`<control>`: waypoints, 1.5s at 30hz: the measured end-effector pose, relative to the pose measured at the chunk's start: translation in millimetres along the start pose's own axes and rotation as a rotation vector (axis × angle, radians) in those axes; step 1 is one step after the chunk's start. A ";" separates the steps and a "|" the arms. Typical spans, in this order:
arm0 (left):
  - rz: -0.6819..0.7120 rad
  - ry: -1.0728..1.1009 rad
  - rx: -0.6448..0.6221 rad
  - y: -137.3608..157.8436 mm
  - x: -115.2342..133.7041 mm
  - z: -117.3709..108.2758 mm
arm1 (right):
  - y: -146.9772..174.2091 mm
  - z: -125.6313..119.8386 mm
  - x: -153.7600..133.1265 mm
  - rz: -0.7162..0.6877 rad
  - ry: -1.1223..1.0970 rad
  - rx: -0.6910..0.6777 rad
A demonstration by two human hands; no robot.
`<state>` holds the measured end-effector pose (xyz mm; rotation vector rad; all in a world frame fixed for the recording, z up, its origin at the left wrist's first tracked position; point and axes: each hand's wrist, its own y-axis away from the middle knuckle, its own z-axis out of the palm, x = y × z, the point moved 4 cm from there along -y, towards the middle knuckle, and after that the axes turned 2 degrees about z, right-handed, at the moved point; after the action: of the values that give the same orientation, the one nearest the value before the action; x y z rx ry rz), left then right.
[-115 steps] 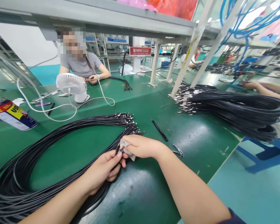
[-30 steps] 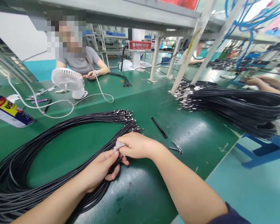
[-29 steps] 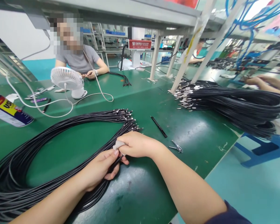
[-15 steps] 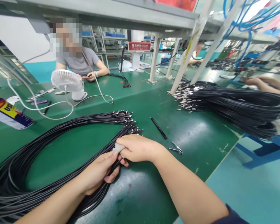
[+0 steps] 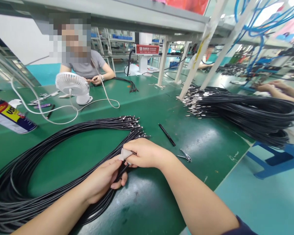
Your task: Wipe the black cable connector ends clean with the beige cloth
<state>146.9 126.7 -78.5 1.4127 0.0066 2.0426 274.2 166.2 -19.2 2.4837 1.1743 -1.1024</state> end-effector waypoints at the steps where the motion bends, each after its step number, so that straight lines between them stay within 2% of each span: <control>1: -0.013 0.013 -0.006 -0.3 -0.4 -0.6 | -0.1 0.1 0.5 -0.014 0.022 0.017; 5: -0.014 0.042 0.015 0.6 0.3 1.1 | -2.9 0.6 1.5 -0.040 0.100 0.052; 10: 0.138 -0.112 0.165 3.4 3.2 3.4 | -5.7 2.0 1.2 0.082 0.051 0.029; 16: 0.145 -0.244 0.098 0.6 0.7 3.3 | -4.3 3.7 -1.8 0.059 0.144 -0.015; 23: 0.182 -0.319 0.123 1.9 5.8 4.1 | -5.8 3.5 5.4 0.082 0.080 -0.047; 27: 0.179 -0.336 0.094 3.0 7.7 4.7 | -5.3 -7.8 7.5 0.152 0.045 0.092; 31: 0.162 -0.343 0.071 3.6 6.6 4.5 | 2.1 -27.0 11.5 0.205 -0.164 0.332; 34: 0.159 -0.335 0.080 2.8 5.3 2.9 | 7.6 -34.4 18.6 0.228 -0.215 0.434; 40: 0.198 -0.367 0.080 3.6 6.7 4.3 | 6.3 -29.6 22.7 0.186 -0.105 0.394; 45: 0.216 -0.385 0.090 4.5 7.2 3.6 | 5.3 -26.8 16.5 0.157 -0.138 0.337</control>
<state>146.2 125.6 -69.4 1.9145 -0.2281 1.9219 299.5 184.3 -12.4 2.6297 0.7948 -1.5027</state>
